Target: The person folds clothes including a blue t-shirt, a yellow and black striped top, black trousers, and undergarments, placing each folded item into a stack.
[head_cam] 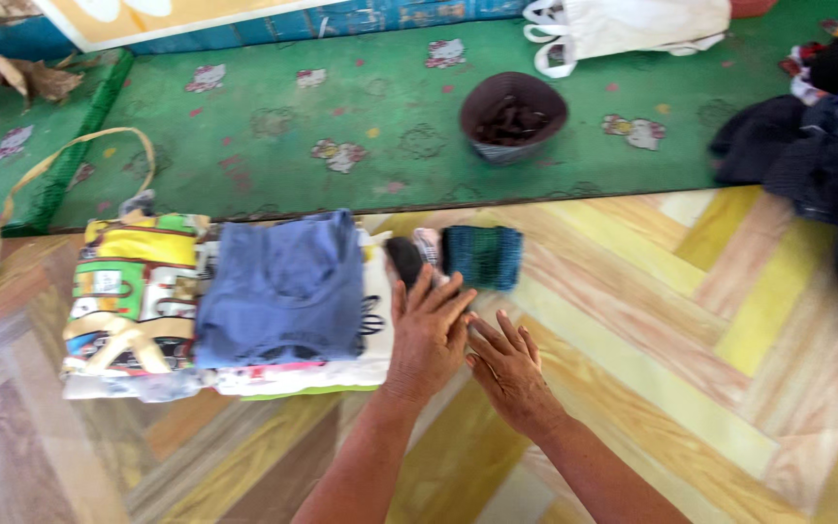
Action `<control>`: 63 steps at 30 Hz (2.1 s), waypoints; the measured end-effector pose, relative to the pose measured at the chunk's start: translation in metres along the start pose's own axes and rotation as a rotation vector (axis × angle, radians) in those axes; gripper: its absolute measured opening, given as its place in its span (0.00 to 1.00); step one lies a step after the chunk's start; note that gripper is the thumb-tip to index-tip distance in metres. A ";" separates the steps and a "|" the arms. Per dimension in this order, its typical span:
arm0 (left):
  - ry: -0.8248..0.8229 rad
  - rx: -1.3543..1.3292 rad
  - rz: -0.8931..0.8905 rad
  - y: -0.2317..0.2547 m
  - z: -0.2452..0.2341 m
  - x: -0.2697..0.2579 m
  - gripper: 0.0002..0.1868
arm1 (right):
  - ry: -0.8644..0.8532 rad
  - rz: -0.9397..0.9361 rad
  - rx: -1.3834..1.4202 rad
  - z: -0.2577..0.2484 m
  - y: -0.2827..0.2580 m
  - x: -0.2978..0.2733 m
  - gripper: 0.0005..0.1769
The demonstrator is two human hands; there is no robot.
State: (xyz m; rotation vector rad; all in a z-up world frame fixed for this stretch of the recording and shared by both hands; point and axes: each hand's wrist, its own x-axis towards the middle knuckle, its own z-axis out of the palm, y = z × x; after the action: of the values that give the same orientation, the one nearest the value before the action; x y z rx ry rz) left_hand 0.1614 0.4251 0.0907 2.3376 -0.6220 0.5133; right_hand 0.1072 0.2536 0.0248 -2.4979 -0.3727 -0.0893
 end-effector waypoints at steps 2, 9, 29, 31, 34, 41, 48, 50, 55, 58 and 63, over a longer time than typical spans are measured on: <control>-0.040 -0.022 0.004 0.024 0.038 -0.002 0.20 | 0.008 0.012 0.012 -0.016 0.031 -0.018 0.26; -0.187 -0.069 -0.062 0.134 0.186 0.004 0.20 | -0.103 0.132 -0.078 -0.109 0.145 -0.096 0.24; -0.617 -0.012 -0.173 0.288 0.338 -0.004 0.32 | -0.138 0.275 -0.193 -0.198 0.346 -0.219 0.27; -0.676 0.012 -0.185 0.286 0.341 -0.006 0.32 | -0.151 0.237 -0.195 -0.200 0.348 -0.214 0.30; -0.635 0.022 -0.129 0.283 0.342 -0.009 0.31 | 0.121 0.527 -0.312 -0.231 0.364 -0.213 0.36; -0.716 0.056 -0.192 0.286 0.343 -0.004 0.33 | 0.363 0.651 -0.210 -0.311 0.404 -0.177 0.66; -0.754 0.056 -0.329 0.299 0.345 0.010 0.35 | 0.088 0.680 -0.391 -0.302 0.484 -0.190 0.56; -0.805 0.082 -0.414 0.301 0.352 0.019 0.36 | 0.188 0.480 -0.248 -0.293 0.506 -0.194 0.39; -0.461 -0.599 -0.711 0.306 0.379 0.055 0.34 | 0.223 0.224 0.085 -0.253 0.483 -0.207 0.27; -0.359 -1.098 -1.000 0.320 0.384 0.079 0.41 | -0.079 0.185 0.226 -0.261 0.448 -0.223 0.26; -0.334 -0.971 -0.955 0.363 0.382 0.088 0.38 | -0.612 0.157 0.486 -0.272 0.379 -0.247 0.28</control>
State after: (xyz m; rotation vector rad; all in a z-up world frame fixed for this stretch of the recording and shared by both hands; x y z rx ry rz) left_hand 0.1060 -0.1042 0.0435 1.4930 0.1622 -0.5302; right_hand -0.0151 -0.2597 -0.0025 -2.0104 -0.3827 0.7531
